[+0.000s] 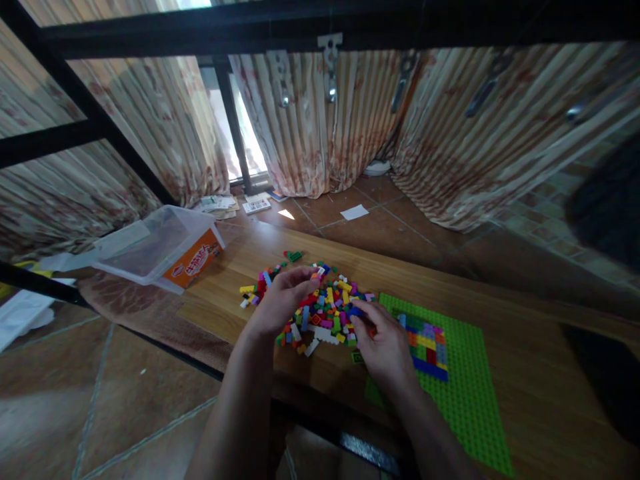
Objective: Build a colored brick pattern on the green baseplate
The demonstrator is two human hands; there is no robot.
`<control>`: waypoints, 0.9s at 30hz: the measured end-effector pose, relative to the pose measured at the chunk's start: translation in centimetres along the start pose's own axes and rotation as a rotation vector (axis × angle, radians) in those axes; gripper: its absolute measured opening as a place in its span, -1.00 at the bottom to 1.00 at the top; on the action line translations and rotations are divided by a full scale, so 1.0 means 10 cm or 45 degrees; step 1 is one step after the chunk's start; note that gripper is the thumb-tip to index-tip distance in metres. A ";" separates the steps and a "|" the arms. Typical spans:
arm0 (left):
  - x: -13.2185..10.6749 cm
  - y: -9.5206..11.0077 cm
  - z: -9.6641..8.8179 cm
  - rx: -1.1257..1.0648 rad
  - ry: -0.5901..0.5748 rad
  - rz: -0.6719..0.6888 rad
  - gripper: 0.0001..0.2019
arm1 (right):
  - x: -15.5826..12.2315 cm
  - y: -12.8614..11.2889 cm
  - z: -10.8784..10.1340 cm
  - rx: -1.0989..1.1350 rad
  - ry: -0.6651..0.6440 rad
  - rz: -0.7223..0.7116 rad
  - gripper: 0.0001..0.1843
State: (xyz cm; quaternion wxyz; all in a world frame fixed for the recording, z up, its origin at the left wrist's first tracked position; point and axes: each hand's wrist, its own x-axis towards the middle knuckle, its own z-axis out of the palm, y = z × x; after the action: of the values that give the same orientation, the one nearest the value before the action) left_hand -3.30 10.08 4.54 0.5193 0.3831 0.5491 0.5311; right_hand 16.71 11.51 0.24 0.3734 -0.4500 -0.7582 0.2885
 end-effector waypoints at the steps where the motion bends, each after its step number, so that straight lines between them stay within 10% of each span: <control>1: -0.05 0.00 0.05 -0.061 -0.038 -0.048 -0.69 | 0.00 -0.01 -0.01 0.018 0.005 0.007 -0.71; 8: -0.12 -0.06 0.25 -0.161 -0.109 -0.305 -0.73 | 0.01 -0.03 -0.05 0.173 -0.028 0.001 -0.57; 27: -0.08 -0.04 0.17 0.311 -0.057 -0.282 -0.72 | 0.02 0.01 0.01 0.452 -0.026 0.208 -0.74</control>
State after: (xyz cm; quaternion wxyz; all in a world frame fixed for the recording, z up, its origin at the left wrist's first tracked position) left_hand -1.50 9.59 4.49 0.5363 0.3922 0.6368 0.3912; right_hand 16.65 11.71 0.15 0.4144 -0.4342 -0.6602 0.4516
